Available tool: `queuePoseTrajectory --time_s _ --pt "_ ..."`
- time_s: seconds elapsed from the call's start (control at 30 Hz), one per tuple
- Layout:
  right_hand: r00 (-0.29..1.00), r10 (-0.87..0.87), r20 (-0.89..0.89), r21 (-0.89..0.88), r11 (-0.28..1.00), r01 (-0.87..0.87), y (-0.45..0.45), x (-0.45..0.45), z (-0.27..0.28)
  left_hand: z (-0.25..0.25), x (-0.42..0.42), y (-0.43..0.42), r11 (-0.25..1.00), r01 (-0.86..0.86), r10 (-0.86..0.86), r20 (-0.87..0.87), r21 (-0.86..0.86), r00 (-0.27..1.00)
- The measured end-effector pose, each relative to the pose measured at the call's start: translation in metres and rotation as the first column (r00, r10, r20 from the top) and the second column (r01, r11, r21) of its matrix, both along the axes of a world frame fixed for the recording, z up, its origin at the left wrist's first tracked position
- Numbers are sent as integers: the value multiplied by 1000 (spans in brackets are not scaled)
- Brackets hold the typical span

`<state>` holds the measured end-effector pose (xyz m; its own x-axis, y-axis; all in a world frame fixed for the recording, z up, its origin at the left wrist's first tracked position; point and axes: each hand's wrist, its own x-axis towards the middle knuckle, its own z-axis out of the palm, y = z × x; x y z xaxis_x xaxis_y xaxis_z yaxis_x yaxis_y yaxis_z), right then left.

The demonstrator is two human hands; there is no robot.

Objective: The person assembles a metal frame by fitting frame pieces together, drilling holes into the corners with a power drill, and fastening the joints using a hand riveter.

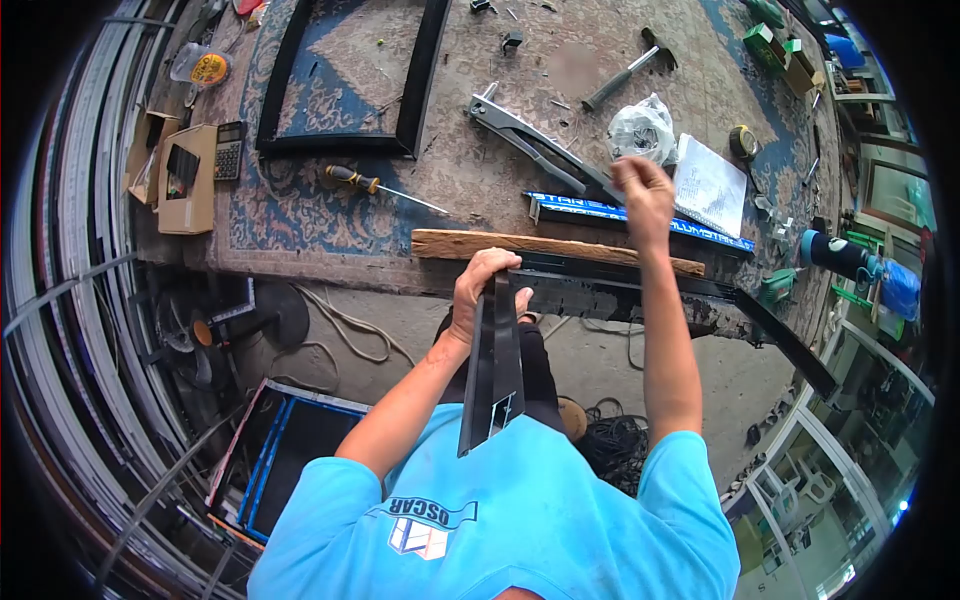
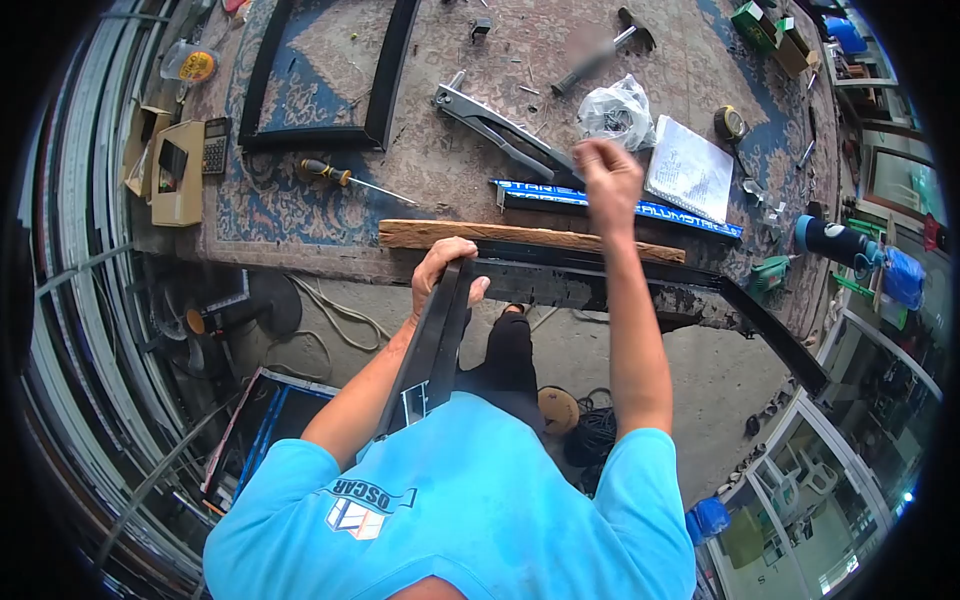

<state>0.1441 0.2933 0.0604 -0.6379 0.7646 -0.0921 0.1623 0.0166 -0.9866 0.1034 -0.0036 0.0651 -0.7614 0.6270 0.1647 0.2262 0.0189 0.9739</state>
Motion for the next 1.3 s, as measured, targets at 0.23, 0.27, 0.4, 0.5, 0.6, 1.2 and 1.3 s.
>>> queuePoseTrajectory --time_s 0.23,0.27,0.4,0.5,0.6,1.2,1.3 --pt "958 248 -146 -527 800 -288 -138 3 21 6 1 0 1000 -1 0 67 16 998" --pt "965 222 -143 -574 775 -263 -140 4 25 7 1 1 1000 -10 10 47 -5 999" --pt "984 93 -151 -764 621 -176 -149 17 14 5 -2 3 1000 -23 24 9 -10 1000" --pt "992 81 -98 -888 443 -124 -152 18 22 0 4 4 997 -61 56 111 42 992" --pt "994 62 -93 -895 433 -111 -152 20 15 -5 2 2 998 -38 32 113 53 993" --pt "558 336 759 456 338 -823 -22 -138 -33 -1 -1 0 999 -44 43 -17 -28 999" --pt "618 329 714 494 389 -778 7 -159 -40 -3 0 1 999 -48 48 13 21 999"
